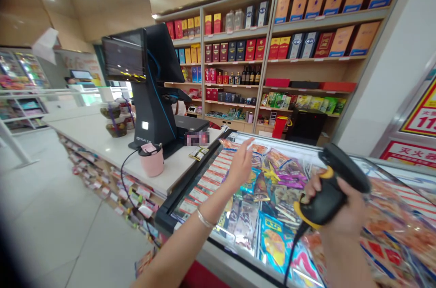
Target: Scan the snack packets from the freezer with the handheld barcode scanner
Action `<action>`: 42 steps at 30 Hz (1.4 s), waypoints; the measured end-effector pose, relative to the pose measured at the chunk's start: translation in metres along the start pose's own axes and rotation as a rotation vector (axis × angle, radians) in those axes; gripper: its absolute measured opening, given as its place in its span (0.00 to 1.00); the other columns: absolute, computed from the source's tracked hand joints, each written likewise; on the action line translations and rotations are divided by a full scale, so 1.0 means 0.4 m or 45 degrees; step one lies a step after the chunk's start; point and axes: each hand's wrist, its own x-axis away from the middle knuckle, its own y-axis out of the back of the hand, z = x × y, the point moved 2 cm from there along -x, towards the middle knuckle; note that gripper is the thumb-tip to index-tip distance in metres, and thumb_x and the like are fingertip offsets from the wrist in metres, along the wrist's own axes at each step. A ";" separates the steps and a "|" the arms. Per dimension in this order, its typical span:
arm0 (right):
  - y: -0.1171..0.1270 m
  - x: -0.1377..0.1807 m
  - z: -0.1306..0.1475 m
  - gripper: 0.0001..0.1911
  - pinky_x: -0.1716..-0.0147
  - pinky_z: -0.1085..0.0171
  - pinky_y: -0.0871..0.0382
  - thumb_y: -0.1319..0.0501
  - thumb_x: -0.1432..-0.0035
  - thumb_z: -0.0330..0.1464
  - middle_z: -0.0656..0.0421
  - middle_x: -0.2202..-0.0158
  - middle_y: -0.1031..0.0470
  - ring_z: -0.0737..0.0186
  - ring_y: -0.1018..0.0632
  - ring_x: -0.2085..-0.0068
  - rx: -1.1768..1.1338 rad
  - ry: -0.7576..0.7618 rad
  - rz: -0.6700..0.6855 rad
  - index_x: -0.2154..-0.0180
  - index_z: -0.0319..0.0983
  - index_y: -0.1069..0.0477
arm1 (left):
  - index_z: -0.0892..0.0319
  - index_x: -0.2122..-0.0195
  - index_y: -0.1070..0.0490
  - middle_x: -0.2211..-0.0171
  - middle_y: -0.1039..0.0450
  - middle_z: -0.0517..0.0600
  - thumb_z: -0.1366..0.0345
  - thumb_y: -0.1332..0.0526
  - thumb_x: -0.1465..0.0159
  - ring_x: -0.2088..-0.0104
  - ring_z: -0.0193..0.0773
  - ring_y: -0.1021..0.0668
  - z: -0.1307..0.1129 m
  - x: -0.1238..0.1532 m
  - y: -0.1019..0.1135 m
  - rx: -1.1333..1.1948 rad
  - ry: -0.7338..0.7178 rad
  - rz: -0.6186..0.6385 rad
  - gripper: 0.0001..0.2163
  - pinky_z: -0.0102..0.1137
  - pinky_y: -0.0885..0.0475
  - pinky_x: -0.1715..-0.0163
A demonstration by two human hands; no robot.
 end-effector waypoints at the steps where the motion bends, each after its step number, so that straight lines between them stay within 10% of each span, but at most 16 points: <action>1: -0.037 -0.011 -0.032 0.14 0.87 0.68 0.38 0.37 0.61 0.40 0.60 0.78 0.40 0.66 0.36 0.80 -0.056 -0.056 0.057 0.72 0.38 0.31 | 0.60 0.45 0.37 0.45 0.32 0.56 0.64 0.56 0.33 0.44 0.41 0.31 0.028 -0.014 0.034 -0.030 -0.001 -0.030 0.19 0.39 0.38 0.42; 10: -0.282 -0.089 -0.425 0.14 0.87 0.72 0.38 0.37 0.60 0.41 0.64 0.81 0.36 0.69 0.34 0.83 -0.288 -0.487 0.237 0.72 0.40 0.34 | 0.63 0.45 0.37 0.47 0.31 0.58 0.67 0.53 0.34 0.47 0.43 0.29 0.372 -0.070 0.286 -0.635 0.314 -0.254 0.17 0.37 0.36 0.46; 18: -0.280 -0.069 -0.679 0.16 0.88 0.71 0.38 0.37 0.58 0.44 0.63 0.84 0.37 0.69 0.35 0.85 -0.229 -0.828 0.309 0.78 0.39 0.36 | 0.72 0.42 0.44 0.43 0.38 0.68 0.68 0.46 0.37 0.44 0.53 0.33 0.566 -0.026 0.340 -1.397 0.585 -0.207 0.23 0.41 0.39 0.46; 31: -0.253 -0.067 -0.675 0.15 0.88 0.70 0.39 0.38 0.56 0.45 0.62 0.84 0.36 0.66 0.34 0.84 -0.296 -0.851 0.315 0.77 0.40 0.36 | 0.67 0.52 0.35 0.57 0.30 0.63 0.63 0.37 0.45 0.56 0.52 0.27 0.567 -0.033 0.380 -1.432 0.805 -0.211 0.22 0.38 0.34 0.57; 42: -0.213 -0.066 -0.514 0.16 0.86 0.70 0.37 0.36 0.57 0.44 0.63 0.81 0.35 0.67 0.33 0.83 -0.258 -0.649 0.252 0.73 0.40 0.35 | 0.61 0.47 0.32 0.56 0.34 0.55 0.68 0.40 0.41 0.54 0.42 0.28 0.371 -0.075 0.343 -0.860 0.329 -0.403 0.19 0.34 0.33 0.50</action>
